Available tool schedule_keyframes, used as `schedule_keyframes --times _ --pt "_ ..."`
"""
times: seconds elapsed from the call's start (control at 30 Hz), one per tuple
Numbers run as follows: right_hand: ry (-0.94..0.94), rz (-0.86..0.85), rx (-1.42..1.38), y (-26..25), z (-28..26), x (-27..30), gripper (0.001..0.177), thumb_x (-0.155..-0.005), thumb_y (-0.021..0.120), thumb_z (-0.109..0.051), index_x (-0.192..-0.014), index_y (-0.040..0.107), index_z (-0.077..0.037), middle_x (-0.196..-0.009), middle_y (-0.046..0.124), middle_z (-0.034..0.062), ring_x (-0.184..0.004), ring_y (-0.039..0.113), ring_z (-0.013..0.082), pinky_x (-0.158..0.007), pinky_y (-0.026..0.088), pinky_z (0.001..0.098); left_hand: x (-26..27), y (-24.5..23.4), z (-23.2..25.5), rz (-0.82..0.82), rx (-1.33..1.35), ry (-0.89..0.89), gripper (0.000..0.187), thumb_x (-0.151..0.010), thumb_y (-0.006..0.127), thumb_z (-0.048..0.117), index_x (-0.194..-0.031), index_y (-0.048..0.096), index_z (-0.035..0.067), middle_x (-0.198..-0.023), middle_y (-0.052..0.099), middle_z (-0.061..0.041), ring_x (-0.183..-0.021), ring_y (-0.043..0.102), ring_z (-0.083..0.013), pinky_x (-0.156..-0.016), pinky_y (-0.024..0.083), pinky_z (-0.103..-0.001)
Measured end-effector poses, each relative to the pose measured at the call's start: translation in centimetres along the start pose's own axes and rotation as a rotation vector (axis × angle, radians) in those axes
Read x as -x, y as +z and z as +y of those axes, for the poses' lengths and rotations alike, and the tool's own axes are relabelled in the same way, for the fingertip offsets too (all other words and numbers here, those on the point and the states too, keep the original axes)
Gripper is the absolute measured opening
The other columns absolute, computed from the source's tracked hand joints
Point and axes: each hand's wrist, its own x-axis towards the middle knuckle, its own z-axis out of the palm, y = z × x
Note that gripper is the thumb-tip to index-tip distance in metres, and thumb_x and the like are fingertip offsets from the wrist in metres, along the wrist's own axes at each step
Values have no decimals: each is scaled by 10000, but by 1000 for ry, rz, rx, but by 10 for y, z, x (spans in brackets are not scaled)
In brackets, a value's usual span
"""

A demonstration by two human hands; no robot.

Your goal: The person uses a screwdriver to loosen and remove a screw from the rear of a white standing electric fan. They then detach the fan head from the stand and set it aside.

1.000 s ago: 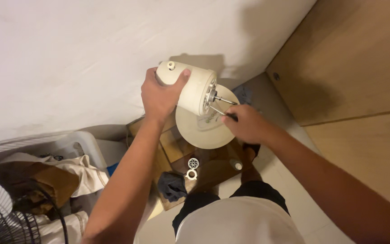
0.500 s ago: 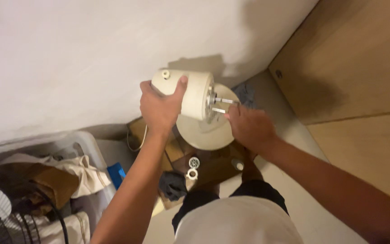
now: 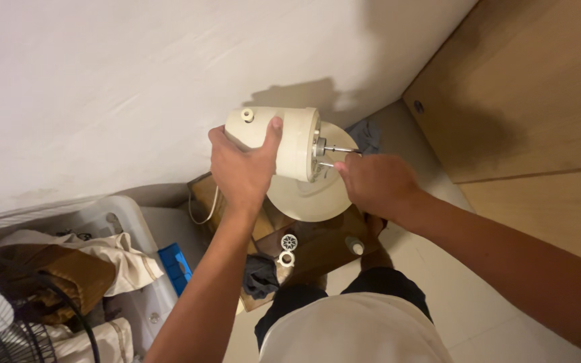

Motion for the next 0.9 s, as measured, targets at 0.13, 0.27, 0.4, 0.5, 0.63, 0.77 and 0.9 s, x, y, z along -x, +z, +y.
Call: schedule_keyframes --times 0.13,0.27,0.4,0.5,0.63,0.77,0.9 --pt "126 -97 -123 -4 -5 -1 453 -1045 440 -360 -818 673 -44 -728 673 218 -698 649 449 -678 509 576 1 0 -2 9 54 12 779 -754 838 578 -1121 583 -61 -993 733 -217 -933 740 -354 -846 568 -438" --pt "141 -200 -282 1 2 -9 509 -1051 425 -357 -767 675 -17 -732 665 236 -702 637 444 -695 501 555 1 -1 -4 10 -5 4 803 -751 855 579 -1134 576 -69 -981 727 -221 -922 728 -364 -832 557 -446" --pt "155 -265 -433 10 19 -20 543 -1040 485 -401 -749 654 25 -657 616 225 -597 587 372 -616 487 498 1 0 -5 22 15 21 791 -745 855 577 -1128 585 -59 -992 731 -214 -926 732 -360 -831 561 -446" --pt "417 -486 -695 18 29 -27 524 -1045 499 -439 -780 635 -8 -628 574 126 -531 490 271 -537 411 444 1 0 -5 3 17 6 805 -740 856 583 -1131 576 -62 -981 729 -216 -919 735 -358 -833 562 -450" --pt "353 -479 -701 20 30 -25 520 -1037 495 -444 -779 666 -27 -611 591 82 -530 538 192 -531 454 376 -5 -5 -2 -47 -26 -3 814 -741 843 612 -1133 588 -54 -998 735 -225 -948 728 -372 -843 553 -462" --pt "188 -323 -674 11 24 -16 381 -985 570 -348 -850 729 -29 -676 652 119 -576 588 222 -569 484 386 -16 -11 -1 -141 -66 -43 878 -718 824 661 -1156 577 -59 -997 734 -232 -960 725 -374 -854 552 -458" --pt "-117 67 -349 8 14 18 237 -965 593 -217 -1052 700 -24 -885 698 174 -729 649 342 -631 514 459 -27 -14 -1 -233 -126 -47 944 -695 824 692 -1179 547 -70 -1003 722 -242 -974 720 -376 -856 552 -449"
